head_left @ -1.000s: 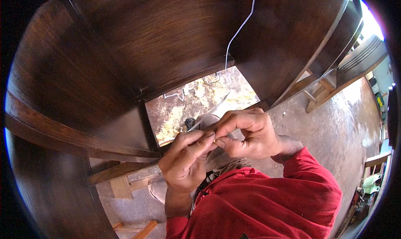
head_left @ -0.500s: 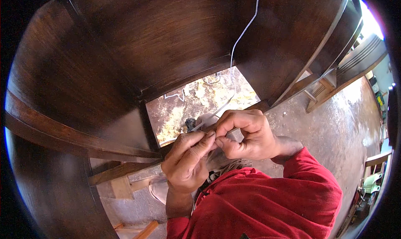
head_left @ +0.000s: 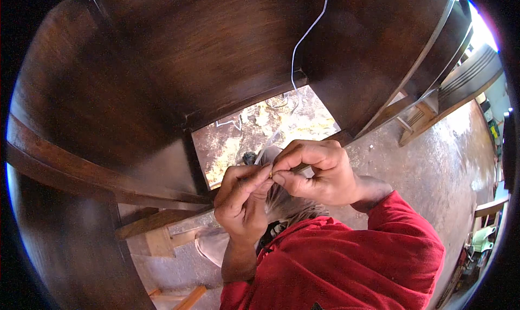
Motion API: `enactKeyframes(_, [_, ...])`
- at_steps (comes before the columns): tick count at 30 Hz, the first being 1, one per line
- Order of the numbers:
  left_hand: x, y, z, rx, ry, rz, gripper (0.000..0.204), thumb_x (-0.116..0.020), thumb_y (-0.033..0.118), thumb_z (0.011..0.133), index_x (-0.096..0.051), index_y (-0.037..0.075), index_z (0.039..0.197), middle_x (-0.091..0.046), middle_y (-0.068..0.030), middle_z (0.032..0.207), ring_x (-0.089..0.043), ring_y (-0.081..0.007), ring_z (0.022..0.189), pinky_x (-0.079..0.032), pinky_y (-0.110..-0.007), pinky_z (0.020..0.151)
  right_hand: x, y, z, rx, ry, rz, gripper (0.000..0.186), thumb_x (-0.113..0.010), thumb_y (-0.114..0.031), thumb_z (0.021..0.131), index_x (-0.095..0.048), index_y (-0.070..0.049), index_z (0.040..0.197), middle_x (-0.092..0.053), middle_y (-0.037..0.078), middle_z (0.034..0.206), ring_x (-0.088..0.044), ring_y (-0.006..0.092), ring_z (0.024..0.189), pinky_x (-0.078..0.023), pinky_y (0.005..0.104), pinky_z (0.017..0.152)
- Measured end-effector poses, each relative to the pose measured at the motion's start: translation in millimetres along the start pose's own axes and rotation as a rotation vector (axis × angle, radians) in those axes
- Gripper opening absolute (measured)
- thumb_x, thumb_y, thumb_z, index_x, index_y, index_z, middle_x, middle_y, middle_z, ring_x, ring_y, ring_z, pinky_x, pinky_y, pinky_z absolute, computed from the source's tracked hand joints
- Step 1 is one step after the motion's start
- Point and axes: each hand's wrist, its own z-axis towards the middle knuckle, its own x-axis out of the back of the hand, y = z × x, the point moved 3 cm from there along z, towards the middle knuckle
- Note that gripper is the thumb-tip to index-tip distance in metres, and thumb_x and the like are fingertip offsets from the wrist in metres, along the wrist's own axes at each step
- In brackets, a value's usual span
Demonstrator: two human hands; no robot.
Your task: The person installs an LED strip inside a wooden furniture unit, peeling the adhesive backing and pressing the strip against the interior corner before connecting wires at the end.
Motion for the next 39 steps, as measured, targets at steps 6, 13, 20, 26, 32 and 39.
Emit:
enactKeyframes(6, [-3.9, 3.0, -1.0, -0.116, 0.026, 0.062, 0.022, -0.07, -0.002, 0.081, -0.074, 0.001, 0.103, -0.066, -0.0103, 0.089, -0.064, -0.0199, 0.082, -0.05, -0.029, 0.075, 0.9, 1.3, -3.0, -0.021, -0.008, 0.016, 0.011, -0.072, 0.0, 0.082, -0.068, 0.001, 0.092, -0.07, 0.01, 0.085, -0.068, 0.0163, 0.079, -0.054, 0.0288, 0.07])
enactKeyframes(13, [-4.8, 1.1, -0.6, -0.158, 0.02, 0.051, 0.026, -0.07, -0.005, 0.082, -0.074, 0.002, 0.106, -0.067, -0.011, 0.091, -0.065, -0.0202, 0.081, -0.052, -0.028, 0.072, 2.2, 1.2, -3.3, -0.047, -0.012, 0.03, 0.012, -0.071, 0.001, 0.081, -0.067, 0.001, 0.092, -0.069, 0.009, 0.085, -0.066, 0.0141, 0.08, -0.053, 0.0282, 0.07])
enactKeyframes(20, [-6.0, 1.0, -3.2, -0.144, 0.034, 0.058, 0.021, -0.07, -0.001, 0.084, -0.074, 0.002, 0.105, -0.066, -0.01, 0.091, -0.064, -0.0196, 0.082, -0.05, -0.028, 0.074, 0.2, 2.9, -2.9, -0.076, -0.002, 0.074, 0.011, -0.069, 0.002, 0.08, -0.066, 0.002, 0.09, -0.069, 0.009, 0.084, -0.066, 0.0133, 0.078, -0.052, 0.0275, 0.069])
enactKeyframes(26, [-8.0, -2.9, -4.9, -0.157, 0.056, 0.063, 0.019, -0.07, 0.001, 0.085, -0.074, 0.0, 0.104, -0.066, -0.0107, 0.09, -0.064, -0.0196, 0.082, -0.05, -0.029, 0.074, -2.0, 4.6, -2.8, -0.165, 0.023, 0.097, 0.008, -0.068, 0.002, 0.08, -0.066, 0.002, 0.088, -0.069, 0.008, 0.083, -0.064, 0.0111, 0.078, -0.052, 0.0263, 0.068])
enactKeyframes(32, [-6.4, -11.8, -6.8, 0.036, 0.085, -0.04, 0.018, -0.071, 0.005, 0.086, -0.074, -0.001, 0.103, -0.066, -0.0089, 0.09, -0.061, -0.0172, 0.083, -0.048, -0.027, 0.076, -5.4, 8.5, -2.2, -0.204, 0.033, 0.132, 0.009, -0.07, -0.002, 0.084, -0.068, 0.002, 0.091, -0.07, 0.009, 0.084, -0.064, 0.0116, 0.079, -0.052, 0.0266, 0.07])
enactKeyframes(39, [-4.4, -11.4, -5.7, -0.037, 0.059, 0.005, 0.019, -0.069, -0.003, 0.085, -0.074, 0.001, 0.103, -0.068, -0.0116, 0.091, -0.065, -0.0202, 0.081, -0.051, -0.028, 0.072, -4.0, 7.6, -1.4, -0.194, -0.002, 0.124, 0.008, -0.07, -0.001, 0.085, -0.07, 0.002, 0.092, -0.07, 0.007, 0.086, -0.065, 0.0103, 0.08, -0.052, 0.0255, 0.07])
